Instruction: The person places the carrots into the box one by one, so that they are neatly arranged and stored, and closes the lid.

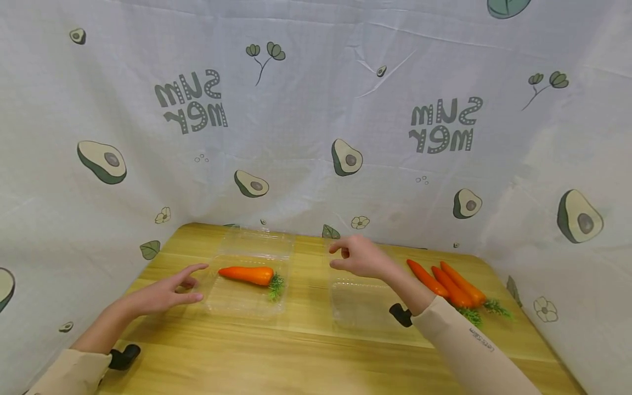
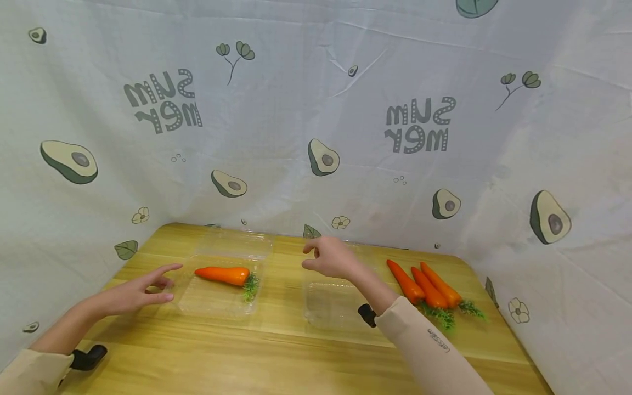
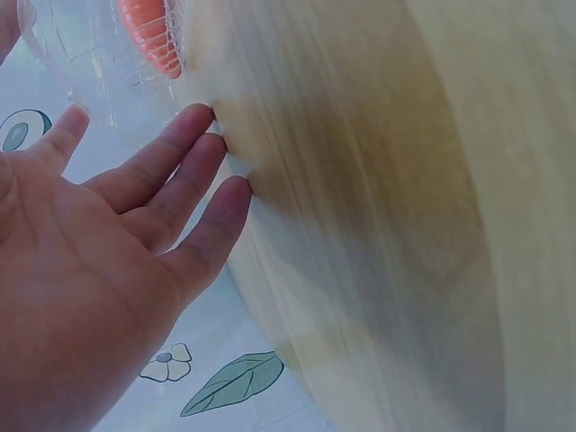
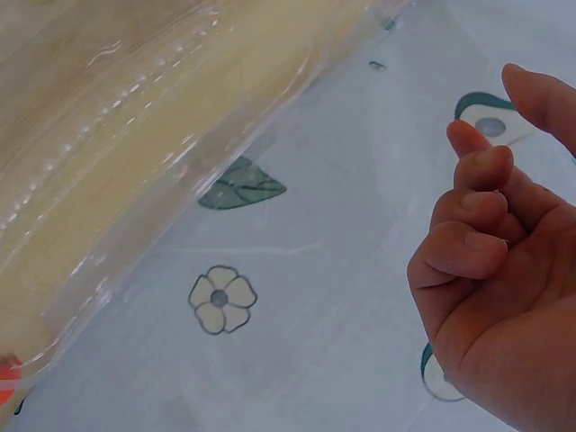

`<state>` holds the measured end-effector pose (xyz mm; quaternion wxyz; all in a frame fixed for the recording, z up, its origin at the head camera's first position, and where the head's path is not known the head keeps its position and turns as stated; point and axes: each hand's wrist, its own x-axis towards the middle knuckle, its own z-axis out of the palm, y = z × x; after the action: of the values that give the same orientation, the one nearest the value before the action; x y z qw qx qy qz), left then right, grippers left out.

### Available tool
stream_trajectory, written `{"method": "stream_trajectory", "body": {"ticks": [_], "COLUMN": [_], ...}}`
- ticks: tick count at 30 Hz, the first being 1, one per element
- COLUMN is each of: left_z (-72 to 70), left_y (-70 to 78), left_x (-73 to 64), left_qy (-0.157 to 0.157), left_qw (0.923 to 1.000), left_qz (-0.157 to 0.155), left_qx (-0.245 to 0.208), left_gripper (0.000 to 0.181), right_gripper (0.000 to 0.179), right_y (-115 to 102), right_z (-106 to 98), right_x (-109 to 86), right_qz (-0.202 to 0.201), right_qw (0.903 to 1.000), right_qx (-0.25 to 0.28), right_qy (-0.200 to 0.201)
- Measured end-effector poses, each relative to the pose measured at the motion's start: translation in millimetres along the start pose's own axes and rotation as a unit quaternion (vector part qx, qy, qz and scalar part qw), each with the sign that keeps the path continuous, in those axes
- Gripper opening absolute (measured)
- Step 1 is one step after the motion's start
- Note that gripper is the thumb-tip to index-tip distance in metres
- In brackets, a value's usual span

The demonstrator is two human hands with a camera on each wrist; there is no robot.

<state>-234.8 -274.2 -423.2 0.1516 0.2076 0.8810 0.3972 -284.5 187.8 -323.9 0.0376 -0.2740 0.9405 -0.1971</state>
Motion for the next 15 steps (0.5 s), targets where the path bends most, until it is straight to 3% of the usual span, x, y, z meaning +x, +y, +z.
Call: {"method": "stream_trajectory", "body": {"ticks": [15], "left_z": [-0.3], "left_y": [3.2], "left_x": [-0.7], "left_qy": [-0.002], "left_qw": [1.0], "left_qz": [-0.007], "left_qx": [0.006], "left_gripper": [0.076], "right_gripper": [0.028], "right_y": [31], "right_z": [-15], "right_x": [-20.7], "right_qz": [0.025], "right_qw": [0.9993], "right_qx": [0.01], "right_qy": [0.027]}}
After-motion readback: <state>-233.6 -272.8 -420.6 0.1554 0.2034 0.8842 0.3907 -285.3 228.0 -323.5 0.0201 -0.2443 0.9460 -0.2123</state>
